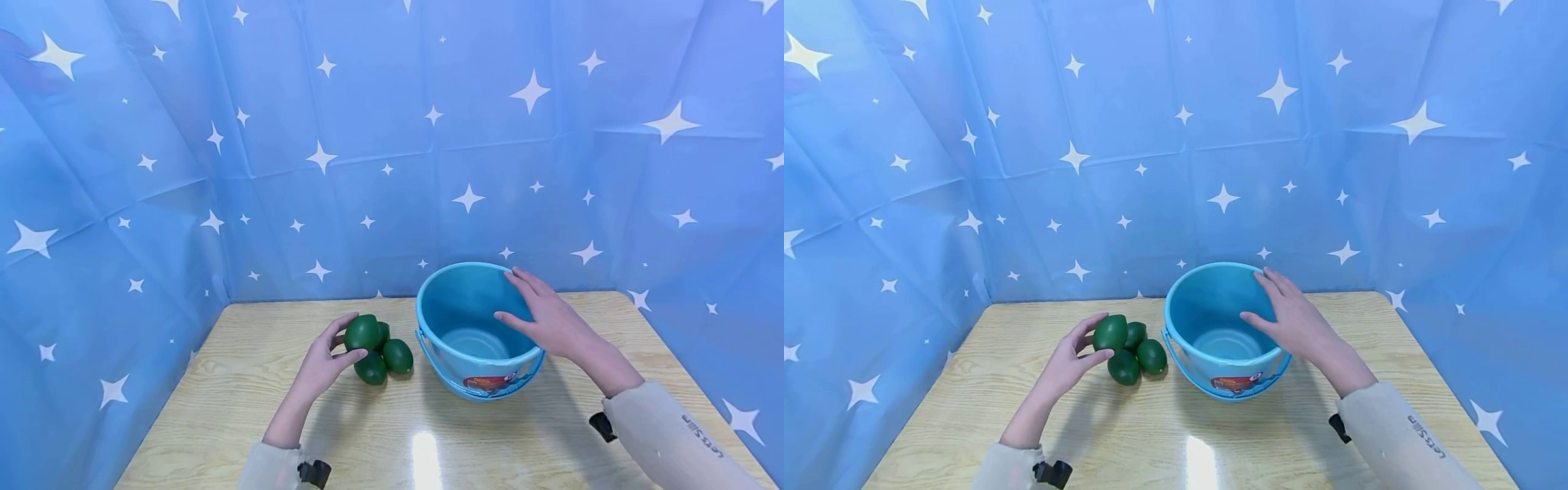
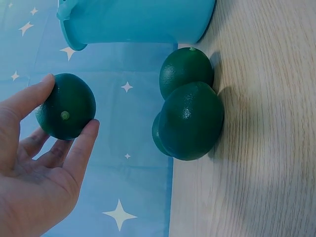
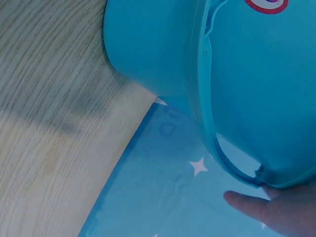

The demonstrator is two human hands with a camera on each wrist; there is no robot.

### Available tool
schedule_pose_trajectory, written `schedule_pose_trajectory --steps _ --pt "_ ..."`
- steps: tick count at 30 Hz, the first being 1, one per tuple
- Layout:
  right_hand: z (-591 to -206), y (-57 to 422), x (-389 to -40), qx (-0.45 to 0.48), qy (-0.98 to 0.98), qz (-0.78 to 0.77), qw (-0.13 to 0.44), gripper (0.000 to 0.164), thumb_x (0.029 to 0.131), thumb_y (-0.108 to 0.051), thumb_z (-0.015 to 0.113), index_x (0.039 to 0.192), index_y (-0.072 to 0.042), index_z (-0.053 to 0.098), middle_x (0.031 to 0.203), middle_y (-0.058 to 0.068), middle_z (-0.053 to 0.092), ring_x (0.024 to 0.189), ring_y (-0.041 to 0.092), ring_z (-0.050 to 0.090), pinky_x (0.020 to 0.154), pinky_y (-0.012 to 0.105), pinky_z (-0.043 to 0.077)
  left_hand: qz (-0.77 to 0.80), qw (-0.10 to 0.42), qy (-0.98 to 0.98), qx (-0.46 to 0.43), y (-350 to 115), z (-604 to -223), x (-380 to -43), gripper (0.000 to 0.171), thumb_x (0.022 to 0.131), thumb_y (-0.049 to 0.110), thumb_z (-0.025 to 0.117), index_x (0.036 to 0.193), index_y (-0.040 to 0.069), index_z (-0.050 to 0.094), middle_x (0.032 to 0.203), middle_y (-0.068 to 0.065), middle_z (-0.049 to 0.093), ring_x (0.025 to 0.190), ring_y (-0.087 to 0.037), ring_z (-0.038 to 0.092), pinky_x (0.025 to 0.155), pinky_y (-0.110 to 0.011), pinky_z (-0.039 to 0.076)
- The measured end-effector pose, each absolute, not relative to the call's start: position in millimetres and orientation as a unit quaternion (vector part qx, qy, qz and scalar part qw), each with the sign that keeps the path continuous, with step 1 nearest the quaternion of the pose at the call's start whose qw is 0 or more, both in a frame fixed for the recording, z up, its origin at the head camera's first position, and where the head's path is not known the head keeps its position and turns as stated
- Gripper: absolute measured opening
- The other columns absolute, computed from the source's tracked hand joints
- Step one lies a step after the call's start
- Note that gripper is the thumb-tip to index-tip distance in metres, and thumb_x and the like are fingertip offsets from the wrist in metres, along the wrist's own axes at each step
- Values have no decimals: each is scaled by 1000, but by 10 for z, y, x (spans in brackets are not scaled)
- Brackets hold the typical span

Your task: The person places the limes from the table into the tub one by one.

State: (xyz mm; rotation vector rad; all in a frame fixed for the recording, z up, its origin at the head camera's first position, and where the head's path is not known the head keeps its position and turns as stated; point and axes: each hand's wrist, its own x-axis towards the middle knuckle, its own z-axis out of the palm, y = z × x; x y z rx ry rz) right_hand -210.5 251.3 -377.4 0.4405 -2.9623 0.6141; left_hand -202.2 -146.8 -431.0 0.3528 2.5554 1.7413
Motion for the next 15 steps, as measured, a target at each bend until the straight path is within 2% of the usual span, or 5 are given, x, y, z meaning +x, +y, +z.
schedule_pose_trajectory --steps 6,15 --pt "-3769 2515 -2104 144 -968 202 46 87 94 -56 60 157 -6 26 163 24 21 146 51 22 110 73 31 566 19 817 109 -1457 -4285 -2002 63 90 15 74 147 24 48 151 -6 48 132 -35 55 94 -46 58" --pt "-3795 2526 -2112 145 -967 202 49 87 95 -55 60 157 -5 26 163 24 21 146 50 22 110 73 31 575 21 811 109 -1434 -4266 -1981 63 90 15 74 147 22 48 151 -8 47 131 -35 55 96 -43 58"
